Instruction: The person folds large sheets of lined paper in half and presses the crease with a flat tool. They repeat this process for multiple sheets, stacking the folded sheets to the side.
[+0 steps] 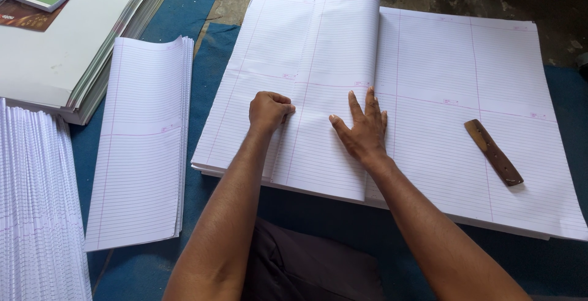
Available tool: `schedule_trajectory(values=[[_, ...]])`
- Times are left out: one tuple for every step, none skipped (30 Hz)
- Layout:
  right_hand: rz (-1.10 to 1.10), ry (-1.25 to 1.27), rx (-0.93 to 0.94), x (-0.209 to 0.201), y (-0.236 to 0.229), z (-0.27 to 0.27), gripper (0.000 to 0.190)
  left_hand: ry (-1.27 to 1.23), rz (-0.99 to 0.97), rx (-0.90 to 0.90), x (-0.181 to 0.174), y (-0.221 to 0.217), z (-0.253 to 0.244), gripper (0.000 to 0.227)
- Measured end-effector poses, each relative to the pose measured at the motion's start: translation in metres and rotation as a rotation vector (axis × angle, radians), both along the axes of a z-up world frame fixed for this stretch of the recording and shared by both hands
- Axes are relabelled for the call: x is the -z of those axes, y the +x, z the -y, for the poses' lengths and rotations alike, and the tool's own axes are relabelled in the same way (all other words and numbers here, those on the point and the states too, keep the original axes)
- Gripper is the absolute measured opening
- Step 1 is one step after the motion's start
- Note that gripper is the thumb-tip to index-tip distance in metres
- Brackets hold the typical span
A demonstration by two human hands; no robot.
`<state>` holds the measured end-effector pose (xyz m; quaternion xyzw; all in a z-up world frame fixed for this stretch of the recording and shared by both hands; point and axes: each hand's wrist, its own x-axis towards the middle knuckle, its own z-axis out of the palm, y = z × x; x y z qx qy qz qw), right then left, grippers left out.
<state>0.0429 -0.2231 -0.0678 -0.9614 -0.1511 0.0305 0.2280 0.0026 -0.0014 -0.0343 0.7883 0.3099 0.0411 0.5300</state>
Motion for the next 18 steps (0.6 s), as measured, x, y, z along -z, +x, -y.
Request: schedule_trajectory(values=[[0.0, -0.006, -0.006, 0.0, 0.0, 0.0, 0.09, -0.002, -0.008, 0.0, 0.0, 0.0, 0.0, 0.016], [0.001, -0.013, -0.011, 0.0, 0.0, 0.0, 0.091, -0.004, -0.015, 0.0, -0.001, 0.001, 0.0, 0.016], [-0.009, -0.037, -0.012, -0.001, 0.0, 0.0, 0.094, -0.007, -0.023, 0.001, -0.002, 0.002, -0.001, 0.016], [-0.018, -0.061, -0.014, -0.001, 0.001, -0.002, 0.096, -0.019, -0.024, 0.0, -0.002, 0.002, -0.001, 0.016], [-0.028, -0.086, -0.015, -0.001, 0.001, -0.002, 0.099, -0.031, -0.025, 0.0, -0.003, 0.002, -0.002, 0.016], [-0.026, -0.095, -0.02, -0.001, 0.001, -0.002, 0.1, -0.043, -0.027, 0.0, -0.004, 0.003, -0.002, 0.015], [-0.025, -0.106, -0.025, -0.001, 0.001, -0.003, 0.102, -0.051, -0.031, -0.005, -0.004, 0.003, -0.002, 0.015], [-0.024, -0.116, -0.03, 0.0, 0.001, -0.003, 0.104, -0.059, -0.036, -0.011, -0.004, 0.004, -0.002, 0.014], [-0.024, -0.124, -0.029, 0.0, 0.001, -0.003, 0.104, -0.066, -0.04, -0.017, -0.004, 0.004, -0.002, 0.014], [-0.023, -0.133, -0.027, 0.0, 0.001, -0.004, 0.105, -0.072, -0.036, -0.022, -0.004, 0.005, -0.002, 0.013], [-0.024, -0.142, -0.025, -0.001, 0.001, -0.005, 0.105, -0.078, -0.033, -0.027, -0.004, 0.005, -0.001, 0.012], [-0.028, -0.164, -0.028, -0.001, 0.001, -0.006, 0.107, -0.084, -0.03, -0.031, -0.004, 0.005, -0.001, 0.011], [-0.031, -0.186, -0.03, -0.002, 0.001, -0.006, 0.108, -0.071, -0.039, -0.033, -0.004, 0.006, -0.001, 0.011], [-0.035, -0.208, -0.032, -0.003, 0.001, -0.007, 0.109, -0.058, -0.049, -0.034, -0.004, 0.007, -0.001, 0.012], [-0.047, -0.226, -0.031, -0.004, 0.001, -0.008, 0.109, -0.044, -0.059, -0.035, -0.004, 0.008, -0.001, 0.012], [-0.06, -0.243, -0.03, -0.006, 0.001, -0.009, 0.109, -0.033, -0.064, -0.036, -0.004, 0.008, -0.001, 0.012], [-0.072, -0.261, -0.028, -0.007, 0.001, -0.01, 0.109, -0.023, -0.07, -0.037, -0.004, 0.008, -0.001, 0.012], [-0.074, -0.277, -0.032, -0.008, 0.001, -0.01, 0.109, -0.012, -0.076, -0.038, -0.004, 0.008, -0.001, 0.012]])
